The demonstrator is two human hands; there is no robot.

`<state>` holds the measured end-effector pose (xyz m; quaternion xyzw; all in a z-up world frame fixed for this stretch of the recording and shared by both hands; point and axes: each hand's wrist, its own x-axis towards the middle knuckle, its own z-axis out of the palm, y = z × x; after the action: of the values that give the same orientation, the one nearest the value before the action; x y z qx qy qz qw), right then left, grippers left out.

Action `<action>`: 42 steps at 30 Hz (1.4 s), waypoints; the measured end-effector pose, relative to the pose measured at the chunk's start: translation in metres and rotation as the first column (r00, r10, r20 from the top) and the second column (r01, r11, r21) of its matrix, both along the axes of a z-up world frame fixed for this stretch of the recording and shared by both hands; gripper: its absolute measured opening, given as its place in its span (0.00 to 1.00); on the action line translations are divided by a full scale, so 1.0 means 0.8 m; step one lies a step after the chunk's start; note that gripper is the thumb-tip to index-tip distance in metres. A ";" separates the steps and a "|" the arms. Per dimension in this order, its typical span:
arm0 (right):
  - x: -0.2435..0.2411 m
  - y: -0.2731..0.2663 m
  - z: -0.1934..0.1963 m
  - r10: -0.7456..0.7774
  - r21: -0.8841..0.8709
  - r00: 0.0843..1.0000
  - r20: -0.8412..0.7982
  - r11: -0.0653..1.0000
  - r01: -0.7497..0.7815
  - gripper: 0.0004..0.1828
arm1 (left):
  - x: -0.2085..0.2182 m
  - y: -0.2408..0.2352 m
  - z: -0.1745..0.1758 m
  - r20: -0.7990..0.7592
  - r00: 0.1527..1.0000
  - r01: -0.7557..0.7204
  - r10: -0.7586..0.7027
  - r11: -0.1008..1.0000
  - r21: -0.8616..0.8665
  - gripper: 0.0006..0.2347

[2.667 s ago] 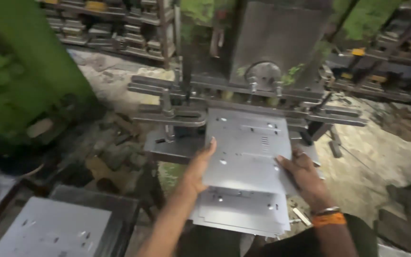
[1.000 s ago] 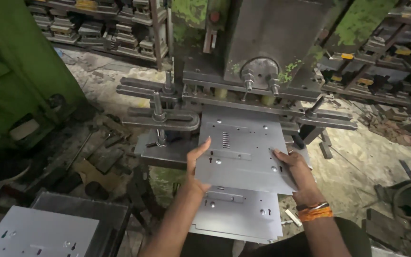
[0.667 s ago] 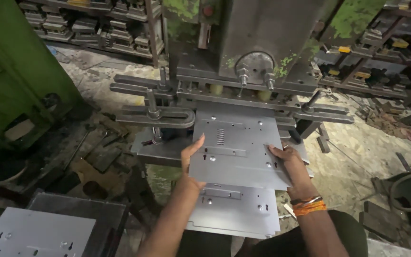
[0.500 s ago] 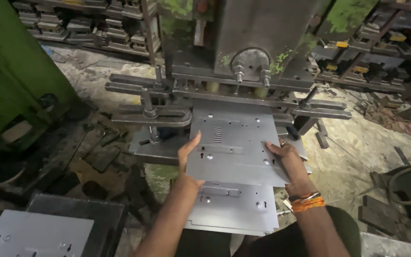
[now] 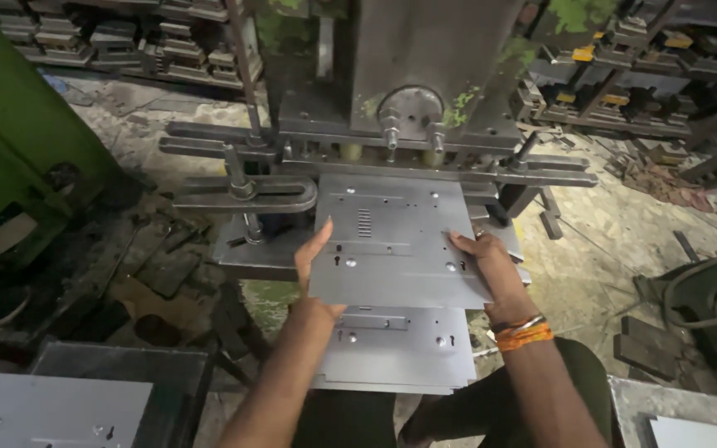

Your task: The person stacks processed metal plates in an industrial workshop.

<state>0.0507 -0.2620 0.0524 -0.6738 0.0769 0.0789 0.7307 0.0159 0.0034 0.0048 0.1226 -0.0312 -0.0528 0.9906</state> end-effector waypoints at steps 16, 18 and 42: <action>-0.091 0.007 0.007 0.038 0.158 0.997 0.060 0.986 -0.047 0.26 | -0.065 0.021 -0.012 -0.106 0.970 -0.117 0.218 0.803 0.584 0.26; -0.107 0.006 -0.002 -0.014 0.112 1.000 -0.018 0.994 0.016 0.29 | -0.078 0.036 0.004 -0.084 0.938 -0.181 0.337 0.681 0.710 0.26; -0.310 0.376 -0.148 0.938 -0.931 0.024 0.346 0.347 -0.113 0.50 | -0.235 0.451 -0.227 0.641 0.609 0.304 0.467 -0.884 0.355 0.22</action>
<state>-0.1975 0.0390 -0.0657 -0.7613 -0.6155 -0.0359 0.2008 -0.1721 0.3643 -0.1768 0.8960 0.3052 0.3219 0.0223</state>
